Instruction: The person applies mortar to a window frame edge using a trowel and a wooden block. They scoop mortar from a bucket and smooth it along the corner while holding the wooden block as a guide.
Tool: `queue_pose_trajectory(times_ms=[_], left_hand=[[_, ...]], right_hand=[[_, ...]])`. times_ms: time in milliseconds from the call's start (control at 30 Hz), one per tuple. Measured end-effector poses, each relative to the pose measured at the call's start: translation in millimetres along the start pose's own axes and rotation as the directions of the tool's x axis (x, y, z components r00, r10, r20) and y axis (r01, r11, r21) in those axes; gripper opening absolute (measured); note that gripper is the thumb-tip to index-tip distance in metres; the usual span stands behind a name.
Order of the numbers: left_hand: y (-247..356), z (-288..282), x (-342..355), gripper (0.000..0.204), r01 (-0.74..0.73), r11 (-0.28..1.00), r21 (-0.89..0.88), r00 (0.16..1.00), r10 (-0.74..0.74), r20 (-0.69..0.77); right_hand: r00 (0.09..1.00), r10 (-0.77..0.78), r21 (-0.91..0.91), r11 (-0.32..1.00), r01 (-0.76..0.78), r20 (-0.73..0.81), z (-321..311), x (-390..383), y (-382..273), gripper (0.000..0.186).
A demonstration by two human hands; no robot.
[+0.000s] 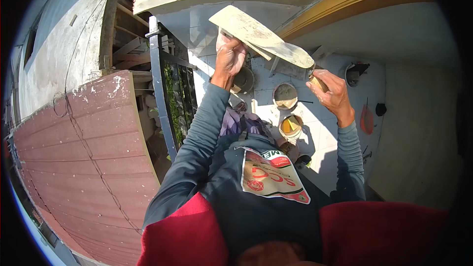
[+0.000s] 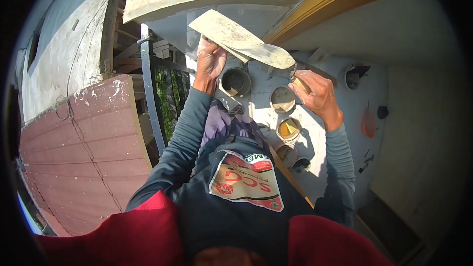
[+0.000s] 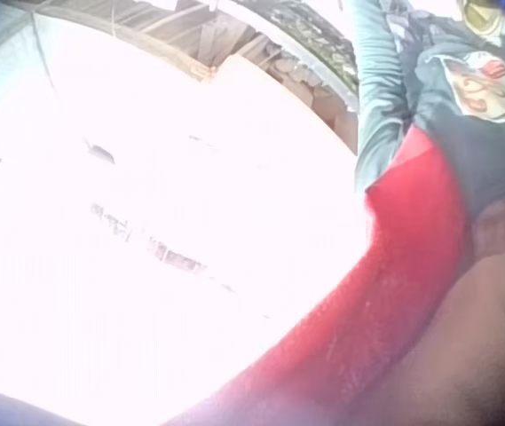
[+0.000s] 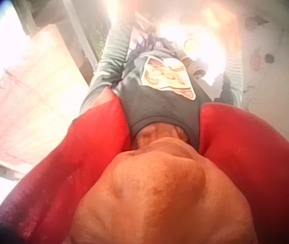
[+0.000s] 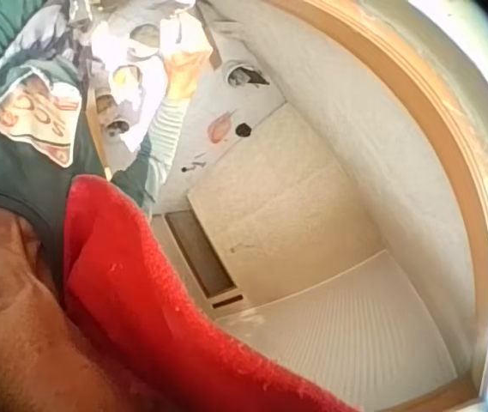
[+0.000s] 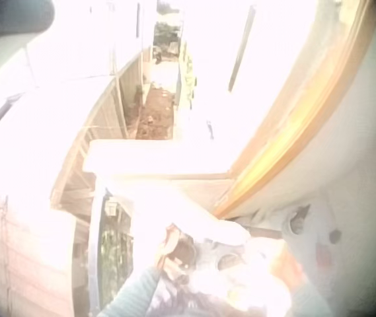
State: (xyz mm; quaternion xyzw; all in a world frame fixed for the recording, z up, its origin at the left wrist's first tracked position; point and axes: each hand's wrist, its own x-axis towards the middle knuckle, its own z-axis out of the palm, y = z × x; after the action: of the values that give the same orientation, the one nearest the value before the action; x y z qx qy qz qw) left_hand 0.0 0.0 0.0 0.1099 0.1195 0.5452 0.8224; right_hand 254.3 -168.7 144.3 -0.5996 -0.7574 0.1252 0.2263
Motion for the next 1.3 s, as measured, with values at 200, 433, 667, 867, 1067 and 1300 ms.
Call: queue_pose_trajectory(times_ms=[200,433,667,867,1067,1300], left_hand=[[34.2,-19.7,-36.4,0.07,0.244,0.966,-0.083,0.954,-0.224,0.2],[63.3,-55.1,-82.5,0.072,0.217,0.975,-0.055,0.976,-0.217,0.001],[86.0,-103.6,-113.8,0.082,0.279,0.959,0.048,0.947,-0.266,-0.182],[80.8,-131.3,-141.3,0.083,0.339,0.933,0.122,0.883,-0.271,-0.384],[57.4,-180.9,-177.7,0.078,0.446,0.883,0.145,0.779,-0.303,-0.549],[35.6,-234.9,-191.8,0.071,0.575,0.801,0.167,0.634,-0.307,-0.71]], right_hand=[[0.984,-0.177,-0.037,0.984,0.176,-0.035,36.2,86.9,-0.3,0.034],[0.982,-0.149,-0.032,0.988,0.154,0.119,85.4,206.9,11.3,0.036],[0.995,0.042,0.197,0.979,-0.059,0.089,35.3,171.6,29.8,0.035],[0.875,0.368,0.197,0.876,-0.439,0.314,125.9,37.4,76.5,0.033],[0.435,0.644,-0.197,0.674,-0.712,0.63,376.6,-74.8,151.5,0.037],[0.148,0.821,-0.019,0.19,-0.982,0.552,553.2,-148.2,241.1,0.033]])
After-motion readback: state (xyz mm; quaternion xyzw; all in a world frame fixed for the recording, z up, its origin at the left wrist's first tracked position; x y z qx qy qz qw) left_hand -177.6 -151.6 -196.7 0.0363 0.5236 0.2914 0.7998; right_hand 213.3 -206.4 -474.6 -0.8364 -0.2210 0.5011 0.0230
